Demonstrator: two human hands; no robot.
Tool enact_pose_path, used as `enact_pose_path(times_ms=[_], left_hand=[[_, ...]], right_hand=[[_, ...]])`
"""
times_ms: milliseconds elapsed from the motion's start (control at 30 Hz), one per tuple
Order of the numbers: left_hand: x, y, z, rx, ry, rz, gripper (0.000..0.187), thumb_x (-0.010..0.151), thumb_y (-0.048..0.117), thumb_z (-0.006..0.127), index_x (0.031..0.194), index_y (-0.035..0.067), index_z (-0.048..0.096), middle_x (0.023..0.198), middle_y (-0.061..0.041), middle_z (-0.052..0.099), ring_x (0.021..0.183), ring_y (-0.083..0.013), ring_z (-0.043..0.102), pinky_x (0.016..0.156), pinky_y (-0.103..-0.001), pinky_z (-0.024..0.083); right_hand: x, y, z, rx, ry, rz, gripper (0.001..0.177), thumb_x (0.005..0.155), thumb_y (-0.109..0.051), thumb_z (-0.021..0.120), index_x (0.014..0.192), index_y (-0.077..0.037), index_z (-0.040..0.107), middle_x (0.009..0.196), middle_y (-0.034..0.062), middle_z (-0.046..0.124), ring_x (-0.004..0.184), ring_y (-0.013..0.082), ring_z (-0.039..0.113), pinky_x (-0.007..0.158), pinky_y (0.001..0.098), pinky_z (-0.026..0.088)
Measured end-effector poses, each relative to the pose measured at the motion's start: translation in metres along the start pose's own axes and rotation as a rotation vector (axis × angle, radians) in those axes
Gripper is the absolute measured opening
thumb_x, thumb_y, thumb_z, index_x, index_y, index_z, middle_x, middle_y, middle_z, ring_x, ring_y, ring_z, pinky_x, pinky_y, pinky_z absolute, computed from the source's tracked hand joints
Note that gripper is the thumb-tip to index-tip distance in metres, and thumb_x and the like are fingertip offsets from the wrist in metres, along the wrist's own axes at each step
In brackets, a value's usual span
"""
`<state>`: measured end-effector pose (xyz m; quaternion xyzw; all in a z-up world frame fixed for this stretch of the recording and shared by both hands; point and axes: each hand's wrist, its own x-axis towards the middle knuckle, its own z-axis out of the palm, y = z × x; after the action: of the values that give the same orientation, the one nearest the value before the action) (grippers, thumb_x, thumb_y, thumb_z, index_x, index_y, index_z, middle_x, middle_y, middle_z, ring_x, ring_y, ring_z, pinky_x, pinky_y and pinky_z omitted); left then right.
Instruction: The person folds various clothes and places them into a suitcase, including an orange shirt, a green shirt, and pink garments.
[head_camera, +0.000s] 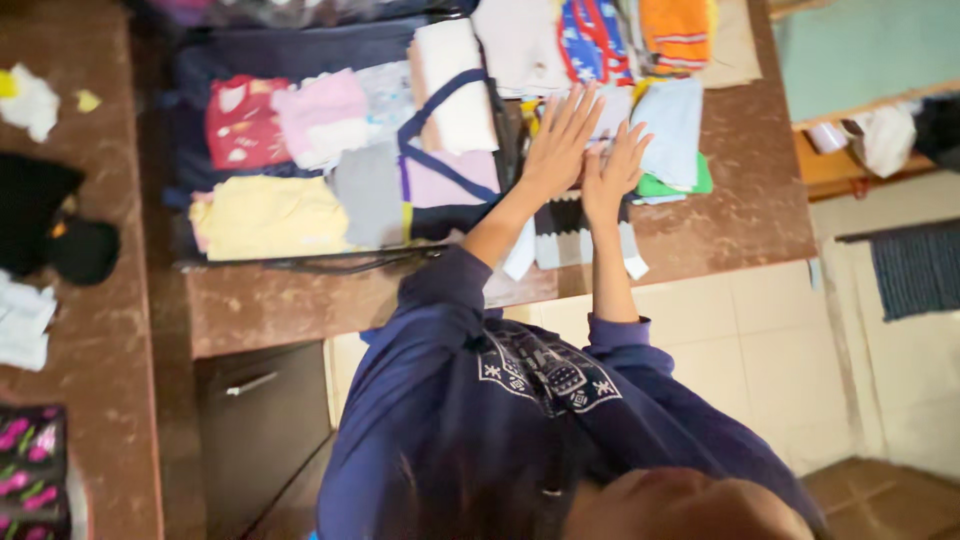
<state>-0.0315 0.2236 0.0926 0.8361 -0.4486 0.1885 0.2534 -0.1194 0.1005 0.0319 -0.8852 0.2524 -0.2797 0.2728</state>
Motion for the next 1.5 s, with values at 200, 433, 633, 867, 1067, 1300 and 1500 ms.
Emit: enact_pose_path(times_ms=[200,433,633,867,1067,1300,1500], left_hand=[[-0.029,-0.051,-0.06,0.074,-0.02,-0.159,0.073,0.103,0.032,0.053,0.163,0.002,0.022,0.17,-0.018,0.017,0.159,-0.0338,0.017,0.128,-0.056,0.012],[-0.081,-0.122,-0.12,0.116,0.012,-0.353,0.074,0.101,0.032,0.053,0.162,0.002,0.024,0.17,-0.018,0.017,0.159,-0.0315,0.02,0.13,-0.055,0.01],[-0.132,-0.186,-0.146,0.136,0.183,-0.446,0.069,0.107,0.033,0.052,0.162,0.001,0.024,0.17,-0.02,0.018,0.158,-0.0326,0.021,0.128,-0.059,0.009],[-0.205,-0.273,-0.12,0.047,0.131,-0.741,0.065,0.103,0.028,0.057,0.158,0.002,0.035,0.163,-0.014,0.037,0.151,-0.0353,0.036,0.129,-0.06,0.014],[-0.241,-0.319,-0.099,-0.002,0.277,-1.172,0.054,0.077,0.017,0.066,0.127,0.002,0.05,0.126,-0.024,0.053,0.122,-0.0451,0.053,0.098,-0.057,0.045],[-0.246,-0.334,-0.093,-0.138,0.314,-1.25,0.056,0.08,0.024,0.069,0.121,-0.005,0.044,0.124,-0.032,0.054,0.113,-0.0517,0.056,0.101,-0.055,0.045],[-0.246,-0.338,-0.094,-0.217,0.326,-1.178,0.057,0.08,0.035,0.072,0.118,-0.004,0.052,0.121,-0.032,0.058,0.114,-0.0523,0.053,0.098,-0.057,0.043]], right_hand=[[-0.007,-0.08,0.046,0.15,-0.094,-0.121,0.061,0.11,-0.03,0.052,0.166,-0.015,0.032,0.176,0.0152,0.019,0.164,0.0351,0.004,0.126,0.0673,0.002],[-0.026,-0.171,0.098,0.123,-0.283,-0.244,0.062,0.11,-0.031,0.049,0.166,-0.015,0.028,0.173,0.0151,0.024,0.163,0.0343,0.014,0.123,0.0695,0.002],[-0.046,-0.245,0.152,0.209,-0.414,-0.337,0.064,0.106,-0.03,0.05,0.164,-0.014,0.028,0.171,0.0211,0.024,0.16,0.0333,0.021,0.119,0.0694,0.005],[-0.058,-0.277,0.236,0.368,-0.474,-0.488,0.063,0.093,-0.018,0.065,0.152,-0.009,0.046,0.146,0.0189,0.06,0.138,0.035,0.058,0.121,0.0444,0.044],[-0.077,-0.302,0.29,0.17,-0.649,-0.447,0.072,0.072,-0.015,0.075,0.14,-0.007,0.053,0.136,0.0178,0.061,0.125,0.0415,0.054,0.105,0.0472,0.045],[-0.084,-0.309,0.293,-0.078,-0.55,-0.553,0.074,0.074,-0.023,0.08,0.141,-0.01,0.053,0.145,0.0112,0.05,0.13,0.0357,0.043,0.098,0.0537,0.042],[-0.086,-0.302,0.29,-0.026,-0.487,-0.606,0.061,0.078,-0.017,0.072,0.138,-0.011,0.057,0.143,0.0106,0.053,0.126,0.0367,0.047,0.096,0.0533,0.043]])
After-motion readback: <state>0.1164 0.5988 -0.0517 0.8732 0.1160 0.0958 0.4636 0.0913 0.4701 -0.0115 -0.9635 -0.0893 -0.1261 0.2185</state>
